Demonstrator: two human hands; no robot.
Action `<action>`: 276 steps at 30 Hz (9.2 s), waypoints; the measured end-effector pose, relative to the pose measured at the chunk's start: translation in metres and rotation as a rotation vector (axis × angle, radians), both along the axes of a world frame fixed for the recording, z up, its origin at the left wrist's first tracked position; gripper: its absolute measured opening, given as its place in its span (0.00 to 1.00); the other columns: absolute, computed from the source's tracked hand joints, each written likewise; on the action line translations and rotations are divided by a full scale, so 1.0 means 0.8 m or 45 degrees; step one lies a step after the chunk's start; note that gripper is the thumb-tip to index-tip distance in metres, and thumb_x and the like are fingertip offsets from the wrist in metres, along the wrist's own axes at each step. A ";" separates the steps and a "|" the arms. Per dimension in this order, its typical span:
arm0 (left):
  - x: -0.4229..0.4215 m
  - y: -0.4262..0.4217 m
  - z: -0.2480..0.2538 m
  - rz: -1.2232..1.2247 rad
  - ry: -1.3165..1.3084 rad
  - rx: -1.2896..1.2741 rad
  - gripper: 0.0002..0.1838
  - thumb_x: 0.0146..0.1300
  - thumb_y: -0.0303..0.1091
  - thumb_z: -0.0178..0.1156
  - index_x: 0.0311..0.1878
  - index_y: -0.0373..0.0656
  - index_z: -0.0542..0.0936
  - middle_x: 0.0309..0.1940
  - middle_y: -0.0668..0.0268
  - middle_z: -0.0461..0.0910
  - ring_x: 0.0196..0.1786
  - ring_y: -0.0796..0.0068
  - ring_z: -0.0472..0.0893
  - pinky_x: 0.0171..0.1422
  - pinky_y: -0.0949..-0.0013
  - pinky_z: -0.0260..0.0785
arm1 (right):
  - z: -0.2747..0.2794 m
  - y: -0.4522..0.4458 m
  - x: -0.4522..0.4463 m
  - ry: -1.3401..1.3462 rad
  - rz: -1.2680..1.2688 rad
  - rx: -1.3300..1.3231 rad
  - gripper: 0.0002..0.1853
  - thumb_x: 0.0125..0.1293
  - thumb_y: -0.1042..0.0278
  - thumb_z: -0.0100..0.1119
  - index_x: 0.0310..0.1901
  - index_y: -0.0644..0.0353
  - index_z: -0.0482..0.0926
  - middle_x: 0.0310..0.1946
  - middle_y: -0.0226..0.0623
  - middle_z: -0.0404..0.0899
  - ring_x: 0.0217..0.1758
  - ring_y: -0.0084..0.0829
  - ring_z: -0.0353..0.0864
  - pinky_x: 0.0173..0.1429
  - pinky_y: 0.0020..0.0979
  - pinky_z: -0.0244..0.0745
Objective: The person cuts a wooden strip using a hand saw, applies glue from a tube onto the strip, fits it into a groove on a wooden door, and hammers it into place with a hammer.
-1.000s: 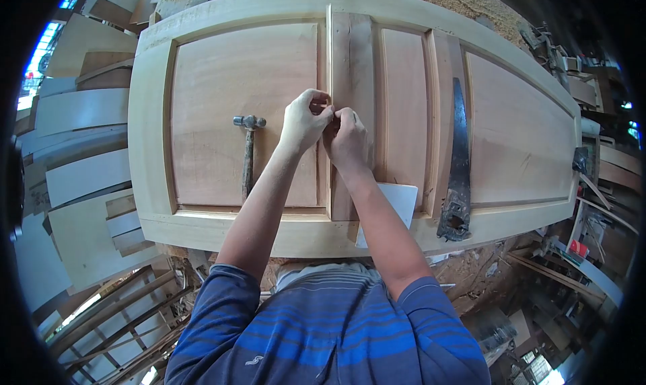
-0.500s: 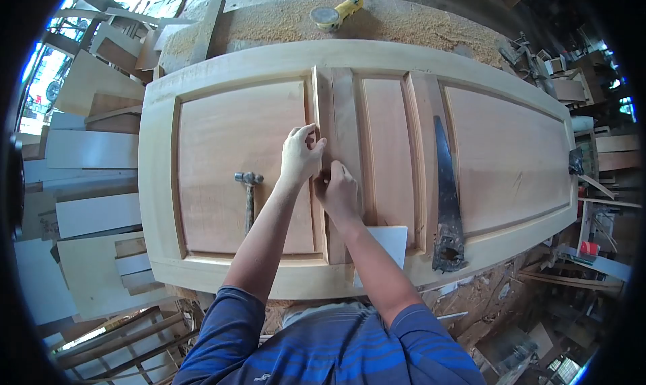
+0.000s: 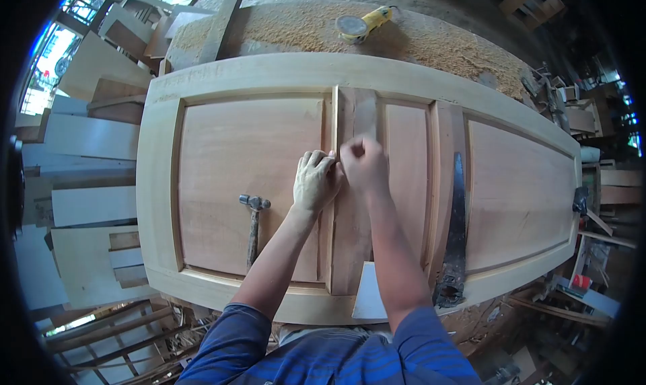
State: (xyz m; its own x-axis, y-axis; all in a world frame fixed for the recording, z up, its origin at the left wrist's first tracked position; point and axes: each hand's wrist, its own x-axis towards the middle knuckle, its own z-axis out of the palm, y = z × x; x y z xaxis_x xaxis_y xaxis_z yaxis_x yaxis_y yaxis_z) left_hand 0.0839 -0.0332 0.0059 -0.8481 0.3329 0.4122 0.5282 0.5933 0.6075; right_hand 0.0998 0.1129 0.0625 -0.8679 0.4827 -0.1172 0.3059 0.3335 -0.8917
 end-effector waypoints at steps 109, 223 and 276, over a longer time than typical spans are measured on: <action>0.411 -0.097 0.048 -0.741 0.018 -0.149 0.10 0.68 0.31 0.76 0.51 0.50 0.91 0.45 0.67 0.87 0.50 0.61 0.84 0.58 0.55 0.76 | -0.007 0.142 0.585 0.062 -0.320 0.681 0.14 0.70 0.71 0.73 0.51 0.62 0.79 0.42 0.54 0.83 0.48 0.63 0.83 0.54 0.54 0.78; 0.421 -0.073 0.039 -0.590 -0.085 -0.260 0.15 0.53 0.14 0.75 0.42 0.43 0.92 0.41 0.61 0.91 0.45 0.56 0.87 0.51 0.58 0.80 | 0.055 0.042 0.734 0.003 0.362 -0.519 0.37 0.72 0.61 0.79 0.77 0.66 0.76 0.56 0.55 0.92 0.56 0.43 0.97 0.60 0.37 0.89; 0.393 -0.079 0.042 -0.634 -0.100 -0.266 0.17 0.52 0.10 0.71 0.42 0.42 0.90 0.43 0.60 0.89 0.49 0.52 0.86 0.54 0.55 0.79 | 0.051 0.036 0.703 0.047 0.366 -0.372 0.36 0.68 0.66 0.81 0.74 0.68 0.79 0.52 0.54 0.94 0.53 0.45 0.98 0.56 0.36 0.91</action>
State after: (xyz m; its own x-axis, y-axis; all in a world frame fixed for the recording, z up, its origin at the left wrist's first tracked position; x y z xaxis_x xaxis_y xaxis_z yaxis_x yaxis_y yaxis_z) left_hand 0.3987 -0.0967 0.0396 -0.5922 0.7704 0.2360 0.7341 0.3950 0.5524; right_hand 0.6620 0.1417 0.1030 -0.9688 0.1707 -0.1798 0.2033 0.1318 -0.9702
